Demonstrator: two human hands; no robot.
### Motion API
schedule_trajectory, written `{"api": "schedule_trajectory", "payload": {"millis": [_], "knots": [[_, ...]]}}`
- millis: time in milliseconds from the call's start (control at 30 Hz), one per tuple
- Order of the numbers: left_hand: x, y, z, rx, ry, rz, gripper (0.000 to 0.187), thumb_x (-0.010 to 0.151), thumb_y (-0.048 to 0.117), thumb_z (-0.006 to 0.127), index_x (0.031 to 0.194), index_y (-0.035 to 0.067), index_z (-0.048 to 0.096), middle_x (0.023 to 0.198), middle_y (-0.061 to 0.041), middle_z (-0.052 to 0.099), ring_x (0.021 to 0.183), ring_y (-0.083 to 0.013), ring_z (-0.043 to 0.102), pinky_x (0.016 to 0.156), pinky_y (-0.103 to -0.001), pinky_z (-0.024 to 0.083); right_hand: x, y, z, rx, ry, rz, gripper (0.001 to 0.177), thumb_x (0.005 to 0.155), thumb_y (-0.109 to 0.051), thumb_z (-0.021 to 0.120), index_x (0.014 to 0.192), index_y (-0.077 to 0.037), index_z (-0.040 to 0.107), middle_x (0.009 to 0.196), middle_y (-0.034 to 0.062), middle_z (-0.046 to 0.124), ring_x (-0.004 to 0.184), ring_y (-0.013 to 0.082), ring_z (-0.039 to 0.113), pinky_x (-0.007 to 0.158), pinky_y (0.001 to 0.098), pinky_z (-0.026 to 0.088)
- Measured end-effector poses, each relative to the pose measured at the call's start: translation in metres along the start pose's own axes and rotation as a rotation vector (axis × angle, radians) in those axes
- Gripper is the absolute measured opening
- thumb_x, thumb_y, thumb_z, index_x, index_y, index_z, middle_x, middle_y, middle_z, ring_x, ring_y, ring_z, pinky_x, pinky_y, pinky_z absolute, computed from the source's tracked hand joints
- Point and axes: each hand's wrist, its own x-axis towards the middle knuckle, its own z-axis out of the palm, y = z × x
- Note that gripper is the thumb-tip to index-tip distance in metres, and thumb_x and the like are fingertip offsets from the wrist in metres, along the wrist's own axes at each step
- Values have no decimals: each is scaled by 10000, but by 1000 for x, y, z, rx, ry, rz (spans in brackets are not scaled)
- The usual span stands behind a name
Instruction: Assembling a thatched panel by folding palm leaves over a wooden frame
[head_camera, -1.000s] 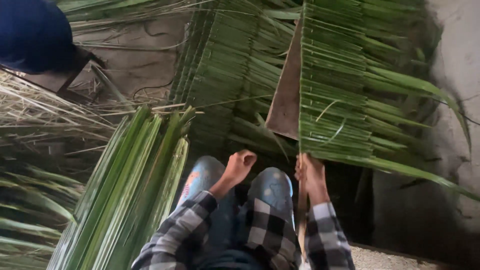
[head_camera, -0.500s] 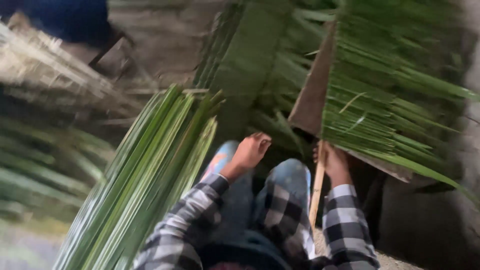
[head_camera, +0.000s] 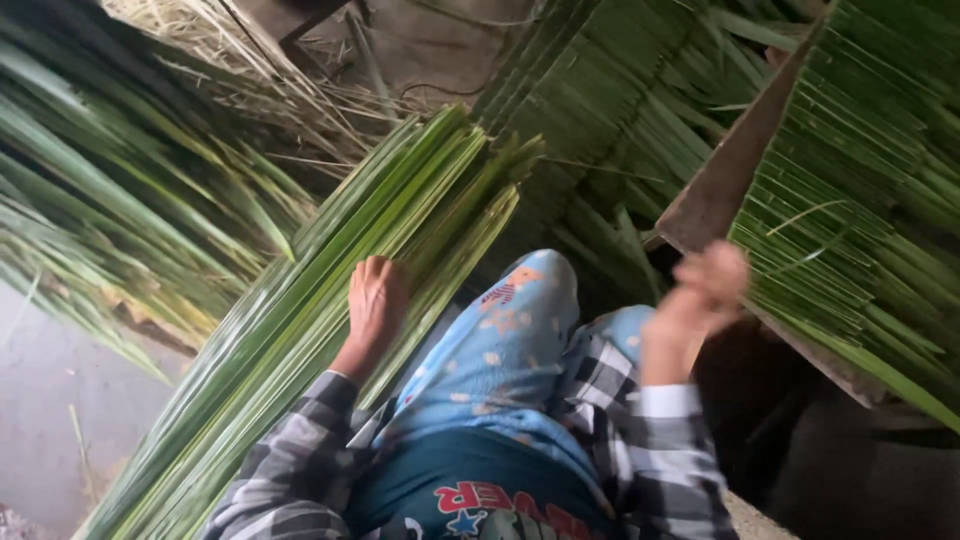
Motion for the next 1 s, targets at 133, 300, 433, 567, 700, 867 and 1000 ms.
{"api": "schedule_trajectory", "payload": {"millis": [133,300,433,567,700,867,1000], "knots": [[-12,8,-18,-56,9,-5,350,954,326,494,1101,45,641,1054,-207,559,958,-400,556,827,-460,476,-93,-82,77,464,-250,742,84,890,-84,579,887,-124,653,733,67,637,645,176,664,571,299,593],[-42,34,-18,91,-21,121,206,857,321,682,950,160,595,914,-42,507,854,-273,558,730,-378,469,-166,-33,104,450,-525,1103,367,923,-63,637,1287,-30,601,1032,40,657,889,128,676,804,282,606],[-59,41,-23,178,-100,77,408,745,417,764,933,114,568,893,-78,521,806,-272,561,732,-374,463,-168,5,115,426,-614,1119,494,987,-89,606,1458,-65,460,1254,174,532,1178,290,565,1025,469,475],[-66,37,-17,206,-113,79,416,710,418,747,972,131,600,954,-79,535,840,-262,541,761,-364,451,-167,23,124,409,-631,1206,577,1023,-95,593,1558,-132,379,1550,382,271,1464,554,294,1158,729,259],[-63,42,-30,17,-92,32,253,823,304,722,959,110,635,980,-105,577,849,-304,570,763,-390,460,-169,27,125,364,-626,1227,580,993,-87,640,1532,-123,430,1519,384,329,1434,568,340,1123,760,280],[-58,48,-47,-216,-121,-118,169,914,296,697,928,129,716,931,-128,650,866,-355,642,739,-446,519,-165,28,122,377,-687,1218,501,1000,-112,613,1480,-96,472,1328,312,469,1312,481,514,1085,703,394],[-56,46,-57,-302,-122,-181,191,945,340,694,955,152,729,957,-117,665,886,-348,657,745,-448,543,-167,44,120,381,-744,1211,419,989,-119,606,1401,-97,533,1180,191,527,1146,361,611,1013,620,516]]}}
